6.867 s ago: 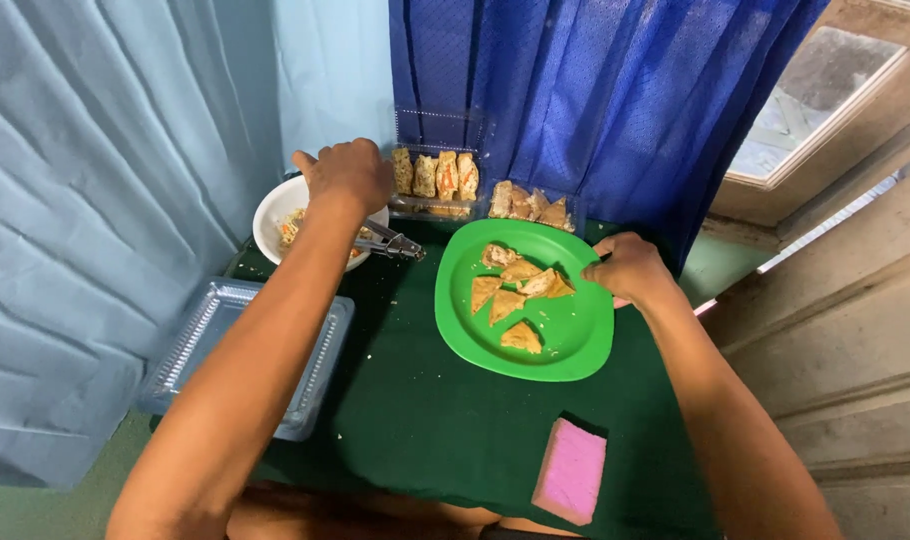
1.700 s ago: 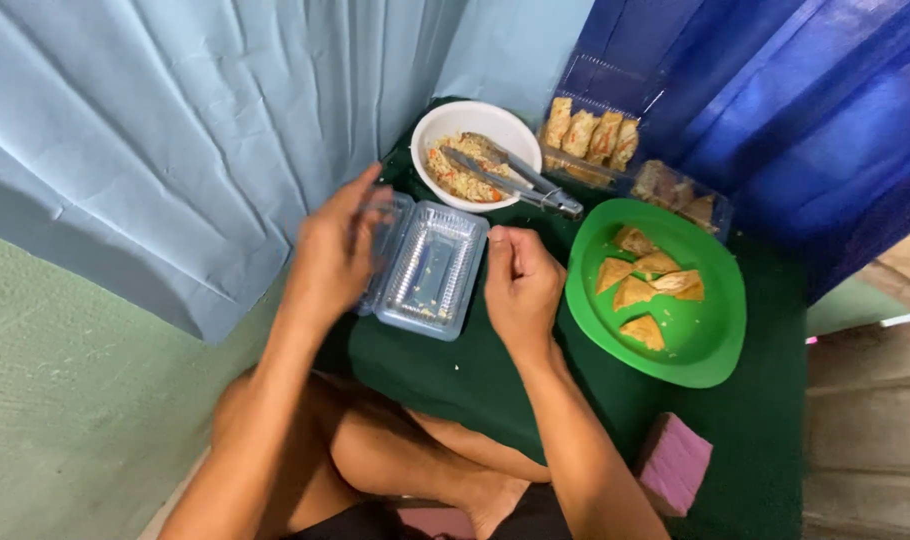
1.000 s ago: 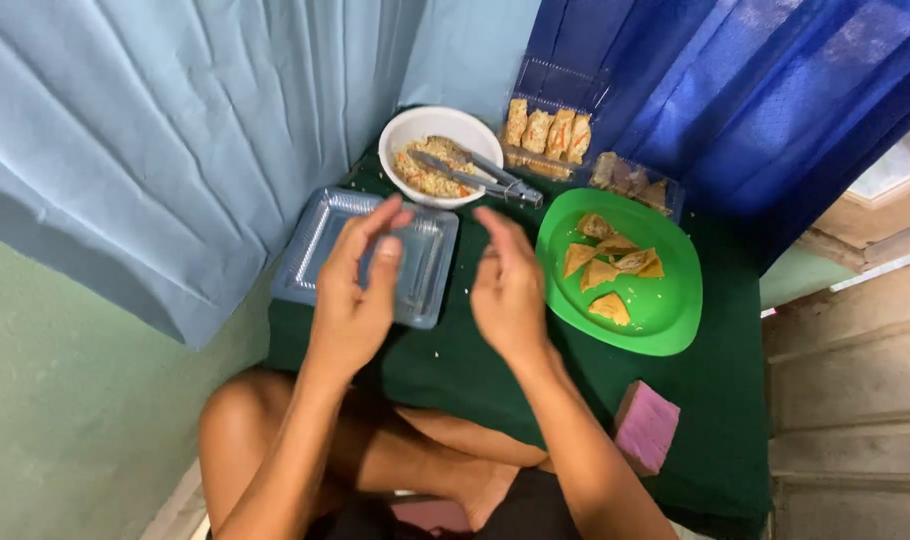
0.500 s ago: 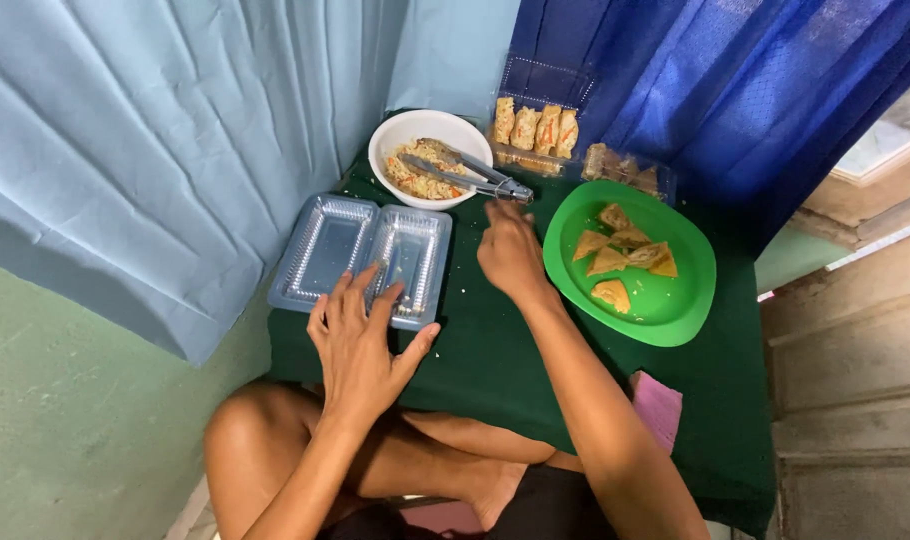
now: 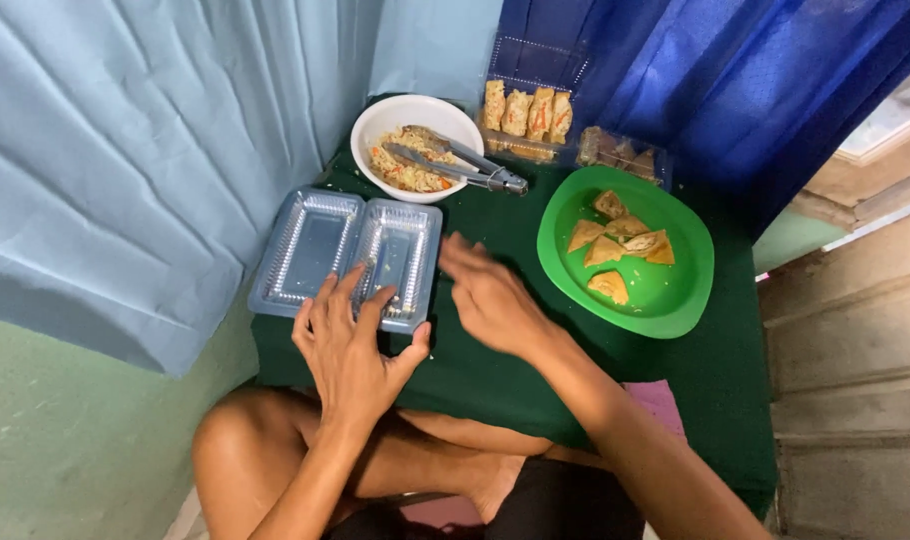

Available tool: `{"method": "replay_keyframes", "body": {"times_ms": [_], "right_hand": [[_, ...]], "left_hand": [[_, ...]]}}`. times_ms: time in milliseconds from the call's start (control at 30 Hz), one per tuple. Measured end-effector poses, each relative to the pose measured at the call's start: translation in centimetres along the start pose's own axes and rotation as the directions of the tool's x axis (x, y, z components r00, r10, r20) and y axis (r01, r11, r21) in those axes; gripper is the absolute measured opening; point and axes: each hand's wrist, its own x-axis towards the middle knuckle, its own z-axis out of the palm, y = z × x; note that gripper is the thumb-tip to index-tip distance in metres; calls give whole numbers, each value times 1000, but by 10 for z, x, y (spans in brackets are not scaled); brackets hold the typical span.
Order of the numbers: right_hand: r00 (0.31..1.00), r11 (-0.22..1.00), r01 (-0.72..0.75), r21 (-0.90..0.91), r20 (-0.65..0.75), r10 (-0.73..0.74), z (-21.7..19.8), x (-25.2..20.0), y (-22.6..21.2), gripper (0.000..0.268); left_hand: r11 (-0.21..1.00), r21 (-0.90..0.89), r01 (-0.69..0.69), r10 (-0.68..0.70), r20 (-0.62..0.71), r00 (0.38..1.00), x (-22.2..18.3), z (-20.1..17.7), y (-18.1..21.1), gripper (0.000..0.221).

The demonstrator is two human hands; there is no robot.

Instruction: A person is manually stuffing fried tofu skins with a vegetable filling using tongs and their hands, then placing the finished pieces into a plastic container.

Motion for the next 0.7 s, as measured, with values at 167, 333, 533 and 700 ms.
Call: {"method": "replay_keyframes", "body": {"times_ms": [167, 333, 533, 700], "right_hand": [[994, 997, 5, -75, -106, -13, -3, 0, 41, 46], [998, 953, -57, -296, 17, 65, 14, 1, 41, 51], [993, 989, 114, 93, 6, -115, 2, -43, 17, 49], [995, 1000, 7, 12, -102, -6, 4, -45, 8, 50]], "left_hand": [[1000, 1, -13, 13, -8, 1000, -2, -4, 1, 36], [1000, 15, -15, 15, -14, 1000, -4, -2, 0, 35], [999, 13, -31, 31, -60, 998, -5, 3, -4, 37], [999, -41, -32, 31, -28, 999, -4, 0, -2, 40]]}}
